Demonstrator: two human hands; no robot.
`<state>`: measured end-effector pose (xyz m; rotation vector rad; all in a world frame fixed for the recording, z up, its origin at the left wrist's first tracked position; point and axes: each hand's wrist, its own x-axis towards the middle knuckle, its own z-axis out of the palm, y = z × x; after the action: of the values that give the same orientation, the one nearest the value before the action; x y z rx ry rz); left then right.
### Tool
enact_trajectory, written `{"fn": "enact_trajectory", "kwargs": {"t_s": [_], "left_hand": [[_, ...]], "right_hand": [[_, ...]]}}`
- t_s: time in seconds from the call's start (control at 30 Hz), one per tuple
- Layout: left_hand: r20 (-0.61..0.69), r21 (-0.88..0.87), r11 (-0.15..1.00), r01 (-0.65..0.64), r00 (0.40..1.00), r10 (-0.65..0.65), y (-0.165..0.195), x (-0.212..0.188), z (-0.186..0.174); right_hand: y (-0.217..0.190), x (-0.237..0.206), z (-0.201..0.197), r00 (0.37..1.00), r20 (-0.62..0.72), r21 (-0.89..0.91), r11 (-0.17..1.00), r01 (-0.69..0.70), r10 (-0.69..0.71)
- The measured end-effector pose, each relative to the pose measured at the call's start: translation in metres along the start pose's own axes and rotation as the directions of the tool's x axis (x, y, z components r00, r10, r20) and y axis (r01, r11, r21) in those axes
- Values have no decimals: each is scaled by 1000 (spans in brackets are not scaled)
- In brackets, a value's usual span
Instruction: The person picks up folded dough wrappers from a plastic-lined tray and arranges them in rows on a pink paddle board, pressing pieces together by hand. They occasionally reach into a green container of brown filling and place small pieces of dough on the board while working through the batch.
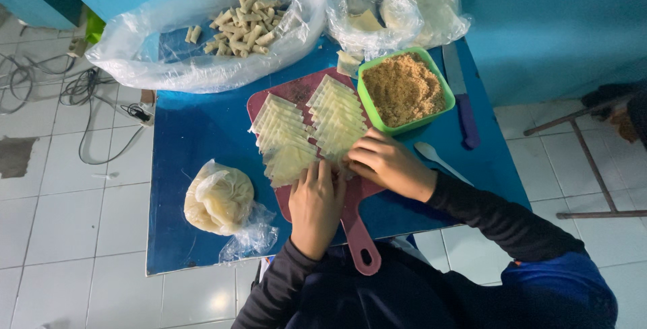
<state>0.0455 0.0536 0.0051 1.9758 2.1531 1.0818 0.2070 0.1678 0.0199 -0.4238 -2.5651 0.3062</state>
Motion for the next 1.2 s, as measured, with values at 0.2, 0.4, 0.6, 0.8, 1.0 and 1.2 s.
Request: {"fn": "enact_trajectory", "kwargs": {"t_s": [0.2,0.4,0.6,0.8,1.0,1.2], "left_hand": [[-4,-24,999,23,1000,-23,2,0,-3],[-25,-36,999,15,1000,-16,2,0,-4],[-26,-41,999,2,1000,-3,2,2,-3],[-85,-31,999,-42,996,40,11,8,1],[-68,-23,998,-64,996,63,13,9,1],[-89,78,970,-229,968,235,8,-4,-7]], "right_hand": [[-3,5,-20,999,31,78,997,-24,22],[-7,11,-51,991,6,148,980,-135,135],[33,21,-86,977,-186,-176,974,-141,107],[47,14,-78,981,-169,-400,904,-154,93],[45,6,-73,962,-223,-512,821,-254,159],[27,10,-80,953,-229,-564,771,-294,197]]}}
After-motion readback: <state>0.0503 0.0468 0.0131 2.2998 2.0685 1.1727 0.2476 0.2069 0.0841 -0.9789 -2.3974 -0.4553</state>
